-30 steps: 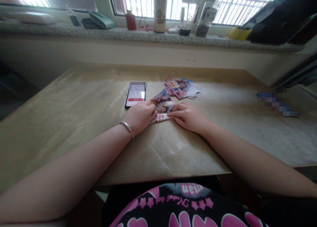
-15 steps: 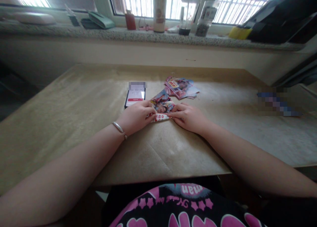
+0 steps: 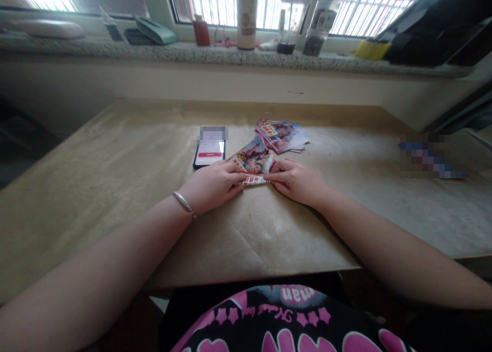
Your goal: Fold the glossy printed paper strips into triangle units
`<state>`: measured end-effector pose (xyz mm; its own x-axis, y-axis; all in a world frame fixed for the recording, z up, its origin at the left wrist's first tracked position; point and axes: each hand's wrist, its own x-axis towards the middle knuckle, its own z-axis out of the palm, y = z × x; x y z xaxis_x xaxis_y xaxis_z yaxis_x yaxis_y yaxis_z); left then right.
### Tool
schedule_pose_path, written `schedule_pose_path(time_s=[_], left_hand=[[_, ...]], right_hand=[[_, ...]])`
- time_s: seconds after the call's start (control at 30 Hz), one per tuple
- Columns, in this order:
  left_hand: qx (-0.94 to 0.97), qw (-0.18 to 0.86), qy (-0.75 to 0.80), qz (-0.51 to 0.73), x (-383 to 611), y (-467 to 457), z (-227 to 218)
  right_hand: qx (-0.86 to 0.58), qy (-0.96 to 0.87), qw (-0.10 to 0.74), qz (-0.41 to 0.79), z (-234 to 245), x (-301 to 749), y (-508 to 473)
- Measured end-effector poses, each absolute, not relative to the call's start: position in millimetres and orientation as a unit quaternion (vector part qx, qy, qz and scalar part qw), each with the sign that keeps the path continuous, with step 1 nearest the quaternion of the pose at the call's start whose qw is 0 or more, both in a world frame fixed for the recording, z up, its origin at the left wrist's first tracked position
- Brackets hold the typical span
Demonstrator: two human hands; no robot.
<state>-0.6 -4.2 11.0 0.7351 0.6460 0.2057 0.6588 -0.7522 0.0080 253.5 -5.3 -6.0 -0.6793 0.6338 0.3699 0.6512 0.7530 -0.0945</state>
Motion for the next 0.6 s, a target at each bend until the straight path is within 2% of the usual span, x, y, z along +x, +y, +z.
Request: schedule_pose_path(time_s=[0.27, 0.6], left_hand=[[-0.929, 0.030, -0.365, -0.058, -2.3, -9.0, 20.9], [-0.939, 0.006, -0.331, -0.098, -0.6, -5.8, 12.6]], right_hand=[[-0.347, -0.918, 0.193, -0.002, -7.6, 253.8, -3.9], [-0.355, -0.917, 0.182, -0.003, -4.0, 259.9, -6.2]])
